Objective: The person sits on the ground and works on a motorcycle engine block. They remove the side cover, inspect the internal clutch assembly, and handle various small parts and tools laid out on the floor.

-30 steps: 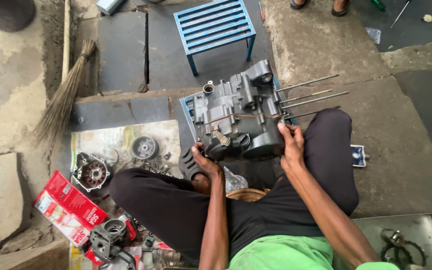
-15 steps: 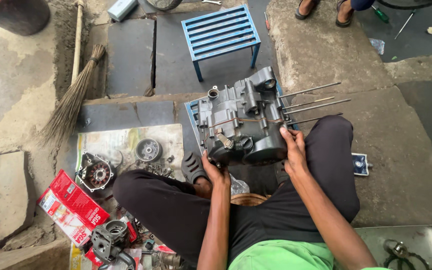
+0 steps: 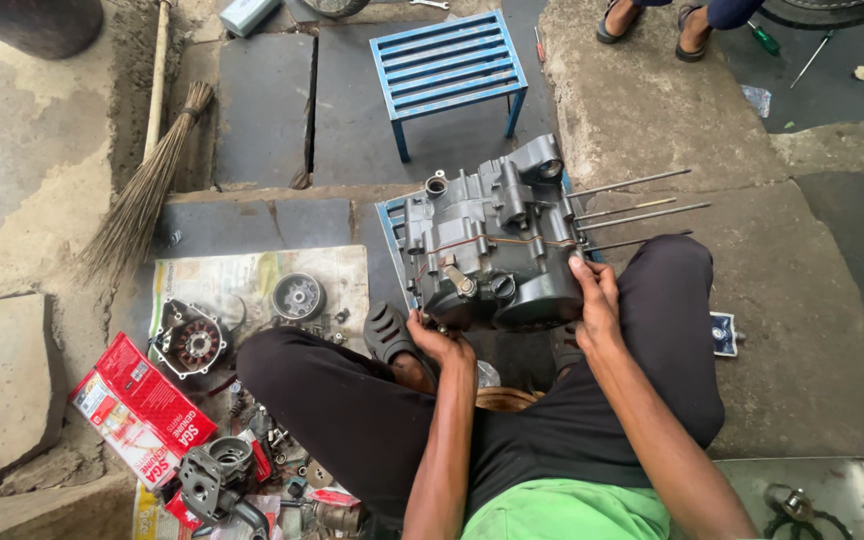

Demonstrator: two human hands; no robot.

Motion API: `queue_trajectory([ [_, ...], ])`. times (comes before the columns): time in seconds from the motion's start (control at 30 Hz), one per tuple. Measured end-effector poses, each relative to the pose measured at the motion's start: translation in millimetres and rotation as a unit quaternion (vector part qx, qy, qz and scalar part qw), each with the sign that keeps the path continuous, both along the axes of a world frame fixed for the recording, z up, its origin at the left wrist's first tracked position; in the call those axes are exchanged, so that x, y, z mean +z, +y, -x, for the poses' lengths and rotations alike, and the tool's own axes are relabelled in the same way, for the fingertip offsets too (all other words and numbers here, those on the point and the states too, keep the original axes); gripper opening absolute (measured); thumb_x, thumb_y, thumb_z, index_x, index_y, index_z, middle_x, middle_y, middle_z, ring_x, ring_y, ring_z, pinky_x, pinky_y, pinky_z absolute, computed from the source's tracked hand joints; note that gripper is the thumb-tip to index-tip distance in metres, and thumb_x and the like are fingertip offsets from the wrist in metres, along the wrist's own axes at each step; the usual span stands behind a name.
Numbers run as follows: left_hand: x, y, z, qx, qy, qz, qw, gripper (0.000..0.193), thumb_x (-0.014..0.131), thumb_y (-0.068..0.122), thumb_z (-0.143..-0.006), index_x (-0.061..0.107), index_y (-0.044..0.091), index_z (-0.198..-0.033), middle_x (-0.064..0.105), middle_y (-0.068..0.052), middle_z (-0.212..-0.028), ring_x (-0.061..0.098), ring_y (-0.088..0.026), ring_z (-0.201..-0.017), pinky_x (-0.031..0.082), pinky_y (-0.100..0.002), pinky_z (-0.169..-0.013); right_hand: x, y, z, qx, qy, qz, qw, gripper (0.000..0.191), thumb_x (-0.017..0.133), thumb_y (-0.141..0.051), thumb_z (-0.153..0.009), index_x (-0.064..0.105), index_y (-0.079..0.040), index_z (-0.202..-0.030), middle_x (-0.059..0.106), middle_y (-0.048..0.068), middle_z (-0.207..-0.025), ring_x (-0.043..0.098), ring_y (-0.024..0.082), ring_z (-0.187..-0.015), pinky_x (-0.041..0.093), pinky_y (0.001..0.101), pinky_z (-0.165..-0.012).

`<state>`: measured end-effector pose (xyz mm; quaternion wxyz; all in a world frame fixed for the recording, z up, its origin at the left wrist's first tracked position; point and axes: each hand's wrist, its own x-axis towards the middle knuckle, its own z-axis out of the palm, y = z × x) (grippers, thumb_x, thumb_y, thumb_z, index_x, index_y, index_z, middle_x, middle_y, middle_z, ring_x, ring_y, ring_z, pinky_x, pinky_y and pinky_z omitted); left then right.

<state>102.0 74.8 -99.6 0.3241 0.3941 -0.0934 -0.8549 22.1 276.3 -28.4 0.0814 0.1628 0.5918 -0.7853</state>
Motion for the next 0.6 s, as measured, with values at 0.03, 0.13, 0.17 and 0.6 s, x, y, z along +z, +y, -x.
queue_trajectory([
  [0.03,0,0,0,0.003,0.002,0.001,1.0,0.032,0.048,0.041,-0.103,0.06,0.014,-0.09,0.065,0.001,-0.082,0.064,-0.014,-0.067,0.051,-0.03,-0.055,0,0,0,-0.001,0.002,0.0,1.0,0.041,0.078,-0.036,-0.09,0.058,-0.009,-0.113,0.058,0.002,-0.104,0.058,0.013,-0.098,0.053,0.0303,-0.083],
  [0.13,-1,-2,-1,-0.025,0.007,-0.006,1.0,0.039,0.048,0.047,-0.102,0.064,0.014,-0.089,0.065,0.002,-0.078,0.059,-0.012,-0.059,0.042,-0.026,-0.045,-1,0,0,-0.001,-0.008,0.005,1.0,0.04,0.077,-0.036,-0.089,0.057,-0.011,-0.112,0.062,0.003,-0.105,0.06,0.013,-0.096,0.053,0.03,-0.081],
  [0.17,-1,-2,-1,-0.031,0.002,-0.021,0.999,0.041,0.047,0.048,-0.1,0.064,0.013,-0.09,0.066,0.001,-0.078,0.06,-0.014,-0.06,0.044,-0.027,-0.046,-1,0,-1,-0.003,-0.007,0.009,1.0,0.039,0.077,-0.035,-0.089,0.058,-0.01,-0.112,0.062,0.003,-0.104,0.06,0.013,-0.096,0.054,0.03,-0.081],
  [0.6,9,-2,5,-0.009,0.006,-0.089,0.996,0.043,0.047,0.049,-0.096,0.066,0.012,-0.102,0.068,-0.002,-0.089,0.065,-0.021,-0.073,0.052,-0.035,-0.059,-1,-1,3,-0.022,-0.002,0.001,1.0,0.031,0.078,-0.03,-0.09,0.058,-0.01,-0.101,0.06,0.001,-0.095,0.058,0.013,-0.088,0.052,0.0292,-0.076],
])
